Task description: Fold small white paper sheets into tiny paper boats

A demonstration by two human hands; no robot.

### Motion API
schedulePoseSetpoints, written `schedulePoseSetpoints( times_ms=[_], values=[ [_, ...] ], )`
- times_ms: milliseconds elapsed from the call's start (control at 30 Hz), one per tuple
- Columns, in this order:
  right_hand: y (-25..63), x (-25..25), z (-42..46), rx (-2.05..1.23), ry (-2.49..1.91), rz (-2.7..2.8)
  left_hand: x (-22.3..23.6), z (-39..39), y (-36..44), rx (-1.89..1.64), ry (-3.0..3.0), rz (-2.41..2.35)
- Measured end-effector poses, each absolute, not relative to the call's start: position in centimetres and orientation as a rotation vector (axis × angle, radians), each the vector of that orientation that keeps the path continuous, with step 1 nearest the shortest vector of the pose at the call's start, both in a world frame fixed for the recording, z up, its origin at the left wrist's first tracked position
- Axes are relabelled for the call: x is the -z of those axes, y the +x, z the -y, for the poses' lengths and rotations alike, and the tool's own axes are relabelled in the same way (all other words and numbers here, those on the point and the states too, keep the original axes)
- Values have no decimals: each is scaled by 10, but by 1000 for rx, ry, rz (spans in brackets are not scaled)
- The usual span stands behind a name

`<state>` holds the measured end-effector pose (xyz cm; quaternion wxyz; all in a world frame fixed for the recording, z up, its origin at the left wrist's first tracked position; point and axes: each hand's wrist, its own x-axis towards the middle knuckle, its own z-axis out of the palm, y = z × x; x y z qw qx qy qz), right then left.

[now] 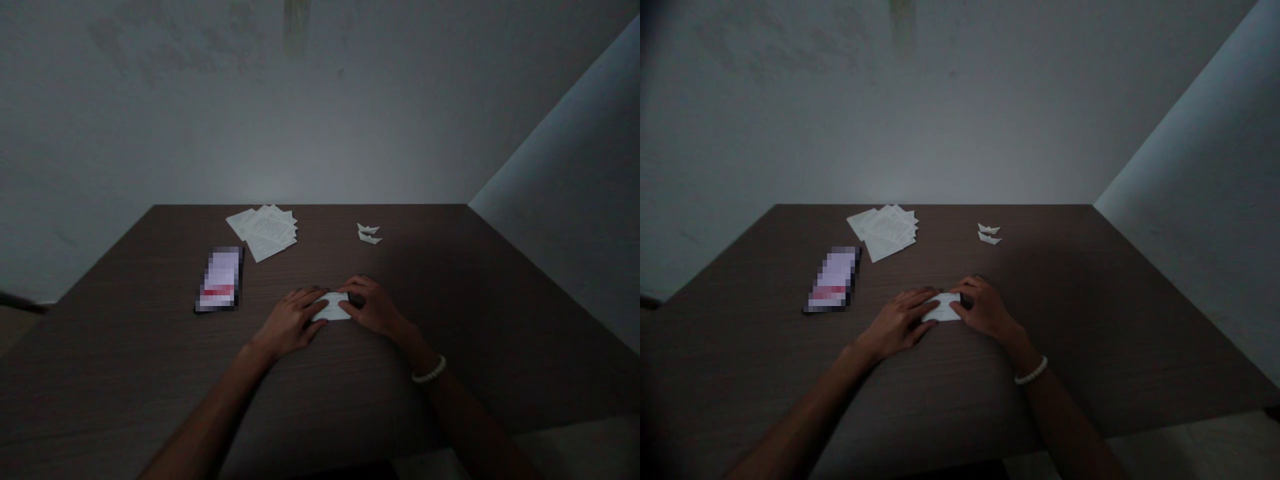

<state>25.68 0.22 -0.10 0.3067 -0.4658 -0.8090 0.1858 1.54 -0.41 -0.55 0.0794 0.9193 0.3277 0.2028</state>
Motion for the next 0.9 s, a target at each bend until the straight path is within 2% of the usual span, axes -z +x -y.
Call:
schedulePoseSetpoints(
  times_ms=[900],
  values=[
    [258,4,-3,-460,-1193,2168,1,5,17,-604,2752,-977]
  ],
)
